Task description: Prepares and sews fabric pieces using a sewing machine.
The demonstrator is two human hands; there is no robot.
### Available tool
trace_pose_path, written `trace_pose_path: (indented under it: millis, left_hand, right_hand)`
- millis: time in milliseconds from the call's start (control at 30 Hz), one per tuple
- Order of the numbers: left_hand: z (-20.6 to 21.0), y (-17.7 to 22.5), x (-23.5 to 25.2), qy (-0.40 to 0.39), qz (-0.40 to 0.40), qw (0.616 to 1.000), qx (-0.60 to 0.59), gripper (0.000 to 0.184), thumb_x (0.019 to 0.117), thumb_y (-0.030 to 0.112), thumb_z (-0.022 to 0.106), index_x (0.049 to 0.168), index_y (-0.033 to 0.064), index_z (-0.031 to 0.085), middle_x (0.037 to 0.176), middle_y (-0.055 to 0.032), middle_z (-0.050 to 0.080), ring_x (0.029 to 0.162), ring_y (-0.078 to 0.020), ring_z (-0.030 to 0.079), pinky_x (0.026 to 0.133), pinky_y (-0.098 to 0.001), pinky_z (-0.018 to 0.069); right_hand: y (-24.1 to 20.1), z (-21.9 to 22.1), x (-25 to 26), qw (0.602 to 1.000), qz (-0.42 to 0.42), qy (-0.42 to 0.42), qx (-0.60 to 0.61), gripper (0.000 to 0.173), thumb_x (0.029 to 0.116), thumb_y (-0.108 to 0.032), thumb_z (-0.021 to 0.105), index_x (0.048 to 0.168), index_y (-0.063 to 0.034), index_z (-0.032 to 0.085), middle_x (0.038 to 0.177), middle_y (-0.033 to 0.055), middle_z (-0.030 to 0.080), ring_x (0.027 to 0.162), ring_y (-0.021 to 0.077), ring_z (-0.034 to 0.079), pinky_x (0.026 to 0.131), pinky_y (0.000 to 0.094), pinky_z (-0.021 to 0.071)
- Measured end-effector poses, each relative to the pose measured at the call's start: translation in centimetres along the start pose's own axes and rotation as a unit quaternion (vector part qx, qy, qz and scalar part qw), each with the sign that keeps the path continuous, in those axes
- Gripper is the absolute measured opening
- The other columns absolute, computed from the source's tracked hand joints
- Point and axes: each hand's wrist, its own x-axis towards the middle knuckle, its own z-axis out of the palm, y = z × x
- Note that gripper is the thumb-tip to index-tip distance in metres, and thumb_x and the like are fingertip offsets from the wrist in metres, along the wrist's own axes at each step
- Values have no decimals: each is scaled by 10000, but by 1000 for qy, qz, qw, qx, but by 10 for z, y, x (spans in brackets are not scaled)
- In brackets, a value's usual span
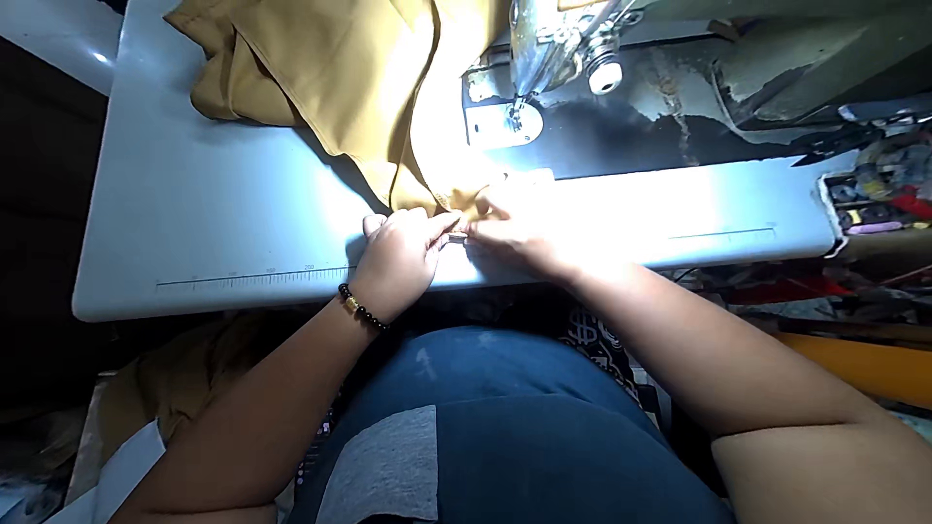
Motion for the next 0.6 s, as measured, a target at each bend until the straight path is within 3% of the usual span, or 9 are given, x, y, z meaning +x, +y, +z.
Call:
trace_pose_path:
  millis: [67,133,233,267,333,367,533,600]
  left_hand:
    - [-5,1,6,-55,-33,998,-9,358,1033,153,557,1336,267,710,879,-77,644,902,-258,621,853,-551,396]
    - [-7,-2,9,-84,-52,995,-31,381,1035,160,531,1344,303,702,926,-63,661,965,-236,626,898,-569,372]
    - [-7,-11,12,-86,-67,989,-96,316,1039,196,532,1280,260,726,1082,3,739,1086,-162,660,999,-621,367]
    - [-7,-12,12,-78,-74,987,-117,247,1030,198,556,1206,219,729,1027,28,745,1029,-134,673,1004,-617,382]
    - [-7,-12,14,-66,-86,985,-131,88,1004,173,619,1044,118,674,771,18,634,784,-143,607,919,-569,399]
    - [-9,-11,15,-71,-94,985,-125,78,999,174,639,1007,98,653,732,10,605,745,-148,590,910,-555,406]
    - [-14,-9,18,-94,-110,986,-88,106,998,199,642,950,105,645,727,-7,606,743,-163,592,884,-531,407]
    - [-16,0,21,-107,-102,989,-20,141,1006,218,625,954,90,654,747,-48,637,779,-221,629,889,-558,418]
  right_hand:
    - [-2,0,0,995,-57,39,-73,179,950,-66,619,931,-138,781,1026,105,720,966,300,647,867,510,415]
    - [2,0,2,997,-45,13,-66,168,982,-141,620,942,-161,782,1079,86,727,1046,298,648,908,525,399]
    - [13,-2,8,998,24,-45,29,240,1003,-301,589,939,-181,787,1098,72,713,1082,289,619,917,545,394]
    - [14,-4,9,994,56,-61,68,259,1006,-326,587,961,-178,795,1121,71,706,1128,284,602,961,569,356]
    - [15,-6,8,989,97,-60,96,286,1008,-349,576,943,-169,789,1131,68,686,1174,270,570,996,583,306]
    - [16,-5,7,988,107,-46,99,296,1004,-353,578,913,-157,779,1148,78,683,1187,268,566,1009,583,299]
    - [20,-2,2,987,134,1,86,301,977,-375,599,860,-149,760,1196,116,628,1260,292,495,1023,556,272]
    - [18,-2,3,986,151,3,67,307,957,-396,615,831,-147,744,1205,131,620,1277,322,478,1021,575,263]
